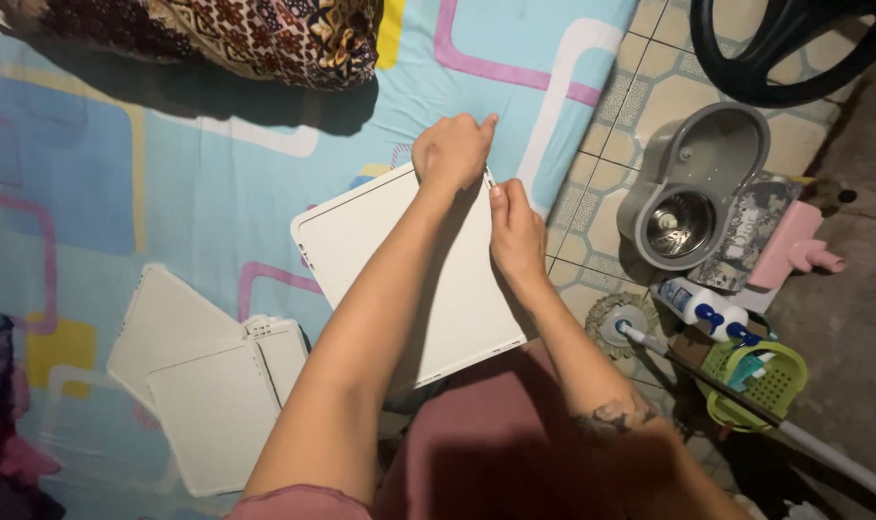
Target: Assembling a white plastic folding shelf or stand on a bed.
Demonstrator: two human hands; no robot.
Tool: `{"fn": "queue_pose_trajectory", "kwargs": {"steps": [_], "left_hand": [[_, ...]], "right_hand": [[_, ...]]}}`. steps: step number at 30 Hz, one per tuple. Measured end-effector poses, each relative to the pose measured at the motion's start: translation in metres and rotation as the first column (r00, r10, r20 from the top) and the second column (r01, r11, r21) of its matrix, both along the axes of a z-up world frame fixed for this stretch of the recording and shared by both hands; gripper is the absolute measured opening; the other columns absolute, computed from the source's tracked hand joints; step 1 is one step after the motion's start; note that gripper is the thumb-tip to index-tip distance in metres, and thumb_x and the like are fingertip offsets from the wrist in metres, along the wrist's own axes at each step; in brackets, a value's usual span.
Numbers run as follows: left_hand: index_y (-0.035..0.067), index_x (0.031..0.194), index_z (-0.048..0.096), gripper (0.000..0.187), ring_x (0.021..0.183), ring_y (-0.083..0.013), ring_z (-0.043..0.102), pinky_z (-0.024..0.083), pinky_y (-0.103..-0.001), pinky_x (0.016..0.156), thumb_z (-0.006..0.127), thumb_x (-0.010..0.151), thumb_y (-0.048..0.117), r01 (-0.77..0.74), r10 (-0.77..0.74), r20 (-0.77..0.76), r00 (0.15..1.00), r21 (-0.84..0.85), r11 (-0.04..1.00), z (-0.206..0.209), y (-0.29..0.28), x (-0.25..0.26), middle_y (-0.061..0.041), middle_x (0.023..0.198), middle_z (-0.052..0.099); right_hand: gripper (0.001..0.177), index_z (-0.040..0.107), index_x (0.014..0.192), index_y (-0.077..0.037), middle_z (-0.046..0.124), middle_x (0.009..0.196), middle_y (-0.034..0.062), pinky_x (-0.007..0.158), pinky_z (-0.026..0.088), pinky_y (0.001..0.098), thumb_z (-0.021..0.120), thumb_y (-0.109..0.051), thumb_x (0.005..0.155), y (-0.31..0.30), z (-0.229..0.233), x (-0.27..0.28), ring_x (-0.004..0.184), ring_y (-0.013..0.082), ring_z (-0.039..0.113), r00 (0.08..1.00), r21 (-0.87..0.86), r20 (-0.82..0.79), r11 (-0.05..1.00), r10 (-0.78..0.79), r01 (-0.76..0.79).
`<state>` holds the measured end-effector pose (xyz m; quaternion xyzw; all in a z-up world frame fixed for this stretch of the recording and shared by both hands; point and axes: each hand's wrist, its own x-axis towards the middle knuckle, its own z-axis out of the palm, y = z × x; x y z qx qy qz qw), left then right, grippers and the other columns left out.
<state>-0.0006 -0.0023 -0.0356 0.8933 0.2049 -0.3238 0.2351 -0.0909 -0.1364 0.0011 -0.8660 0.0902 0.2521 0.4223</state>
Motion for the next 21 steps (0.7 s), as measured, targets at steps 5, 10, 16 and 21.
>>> {"fn": "queue_pose_trajectory", "kwargs": {"steps": [5,10,16,21], "left_hand": [[0.006,0.079,0.078,0.066,0.08,-0.0407,0.072,0.055,-0.049,0.075,0.038,0.104,0.053,-0.035,0.034,0.023,0.999,0.042,0.999,0.018,-0.002,-0.004,-0.022,0.08,0.073],[0.007,0.079,0.078,0.07,0.078,-0.0416,0.072,0.055,-0.05,0.074,0.035,0.105,0.056,-0.046,0.039,0.102,0.994,0.068,0.997,0.018,-0.004,-0.006,-0.023,0.078,0.072],[0.011,0.077,0.079,0.074,0.077,-0.0405,0.072,0.054,-0.051,0.074,0.036,0.099,0.065,-0.006,0.007,0.14,0.99,-0.01,1.0,0.051,0.004,0.005,-0.02,0.076,0.073],[0.011,0.065,0.074,0.075,0.065,-0.0335,0.069,0.05,-0.048,0.064,0.038,0.097,0.069,0.026,0.036,0.295,0.955,-0.204,0.979,0.094,0.023,0.034,-0.012,0.062,0.069]], "right_hand": [[0.034,0.058,0.11,-0.012,0.069,0.082,0.022,0.073,0.045,0.057,0.041,-0.041,0.109,0.007,0.009,0.0,0.086,0.0475,0.066,0.998,-0.064,-0.057,0.998,0.0,-0.003],[0.035,0.059,0.113,-0.01,0.069,0.088,0.0222,0.075,0.047,0.0534,0.043,-0.041,0.109,-0.01,-0.014,-0.002,0.088,0.0448,0.066,0.996,0.007,-0.087,1.0,-0.027,0.028],[0.04,0.067,0.126,-0.009,0.059,0.12,0.0159,0.1,0.049,0.0387,0.047,-0.039,0.11,-0.054,-0.058,0.026,0.112,0.0271,0.06,0.998,0.133,0.028,0.989,0.063,-0.066],[0.046,0.059,0.134,0.015,0.052,0.141,0.0266,0.104,0.03,0.0524,0.044,-0.024,0.115,-0.045,-0.043,0.069,0.134,0.042,0.037,0.796,0.381,0.482,0.731,0.366,-0.566]]}}
